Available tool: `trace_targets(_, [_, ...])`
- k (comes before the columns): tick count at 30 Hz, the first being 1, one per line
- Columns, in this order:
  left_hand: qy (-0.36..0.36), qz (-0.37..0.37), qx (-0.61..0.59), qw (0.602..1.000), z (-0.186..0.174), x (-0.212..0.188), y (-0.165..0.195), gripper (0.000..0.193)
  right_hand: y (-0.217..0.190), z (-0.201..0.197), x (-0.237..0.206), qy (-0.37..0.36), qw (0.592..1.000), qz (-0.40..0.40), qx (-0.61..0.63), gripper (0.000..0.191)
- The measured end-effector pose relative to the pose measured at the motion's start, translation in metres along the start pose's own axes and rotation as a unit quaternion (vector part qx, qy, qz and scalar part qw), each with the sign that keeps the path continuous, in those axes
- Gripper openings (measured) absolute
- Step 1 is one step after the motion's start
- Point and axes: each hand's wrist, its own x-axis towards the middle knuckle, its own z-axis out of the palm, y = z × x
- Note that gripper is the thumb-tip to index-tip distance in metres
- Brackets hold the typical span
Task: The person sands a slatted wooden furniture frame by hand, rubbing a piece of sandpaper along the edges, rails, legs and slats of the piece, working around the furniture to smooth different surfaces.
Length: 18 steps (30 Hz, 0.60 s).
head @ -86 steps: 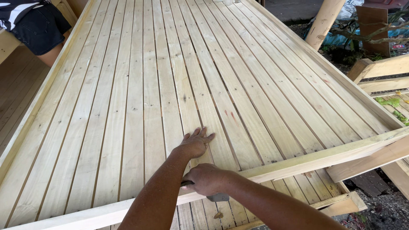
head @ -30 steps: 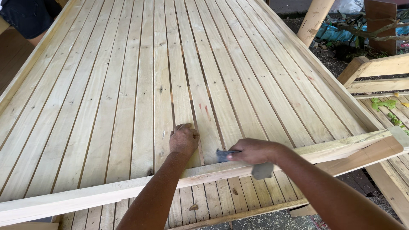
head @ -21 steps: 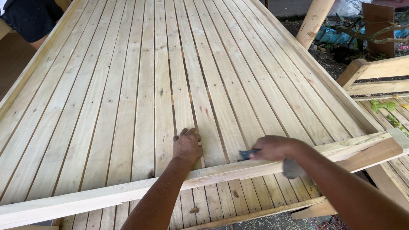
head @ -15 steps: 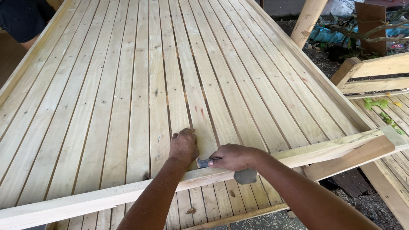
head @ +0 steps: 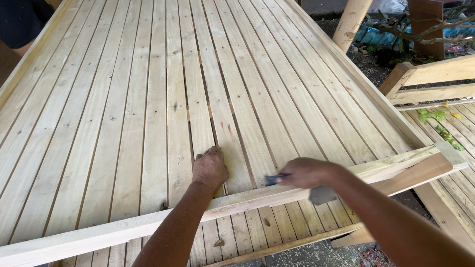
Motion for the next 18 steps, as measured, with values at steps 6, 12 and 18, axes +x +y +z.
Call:
trace_targets(6, [0.036, -0.006, -0.058, 0.998, 0.003, 0.000, -0.009, 0.014, -0.044, 0.011, 0.001, 0.011, 0.996, -0.074, 0.055, 0.051])
trace_targets(12, [0.044, -0.019, -0.081, 0.996, 0.007, 0.002, -0.012, 0.012, 0.022, -0.021, -0.031, 0.017, 0.999, 0.027, 0.013, 0.053])
trace_targets(18, [0.050, -0.042, -0.132, 0.989, 0.005, 0.005, -0.008, 0.016, -0.060, -0.001, -0.008, -0.017, 0.997, -0.059, 0.047, 0.048])
